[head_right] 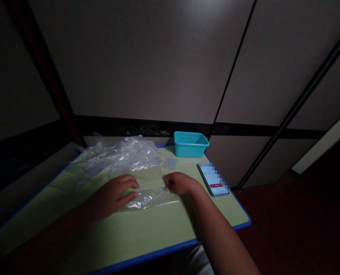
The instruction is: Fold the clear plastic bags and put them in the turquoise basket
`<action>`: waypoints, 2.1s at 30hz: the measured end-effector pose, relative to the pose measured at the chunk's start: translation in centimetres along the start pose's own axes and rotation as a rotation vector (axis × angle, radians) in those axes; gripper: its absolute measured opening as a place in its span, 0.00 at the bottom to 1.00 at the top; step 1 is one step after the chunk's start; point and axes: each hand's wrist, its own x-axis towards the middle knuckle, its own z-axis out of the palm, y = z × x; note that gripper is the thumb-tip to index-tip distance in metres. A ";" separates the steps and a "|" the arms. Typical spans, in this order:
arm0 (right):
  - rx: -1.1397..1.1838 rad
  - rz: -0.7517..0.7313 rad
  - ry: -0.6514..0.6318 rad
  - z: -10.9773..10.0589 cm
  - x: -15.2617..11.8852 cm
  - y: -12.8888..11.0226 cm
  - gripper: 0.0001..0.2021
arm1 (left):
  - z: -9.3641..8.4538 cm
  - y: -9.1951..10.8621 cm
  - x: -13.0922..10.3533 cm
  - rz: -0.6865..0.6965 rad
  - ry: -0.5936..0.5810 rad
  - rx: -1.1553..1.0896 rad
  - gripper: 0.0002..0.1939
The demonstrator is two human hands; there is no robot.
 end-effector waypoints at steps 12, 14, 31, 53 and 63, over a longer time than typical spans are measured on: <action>-0.058 0.003 -0.007 -0.4 -0.2 -0.4 0.05 | 1.4 0.0 0.0 0.112 -0.040 0.126 0.19; -0.063 0.001 -0.007 -0.4 -0.2 -0.4 0.05 | 1.9 0.3 -0.1 0.190 -0.145 0.126 0.22; -0.039 -0.016 -0.001 -0.1 0.1 0.0 0.06 | 3.0 -0.1 0.0 0.094 -0.367 0.132 0.25; -0.170 0.230 0.131 -1.0 0.0 0.7 0.08 | 3.3 0.1 0.2 0.073 -0.359 0.252 0.24; 0.699 -0.100 -0.079 -1.0 -0.9 -1.1 0.11 | 3.3 0.1 0.0 0.019 -0.287 0.229 0.22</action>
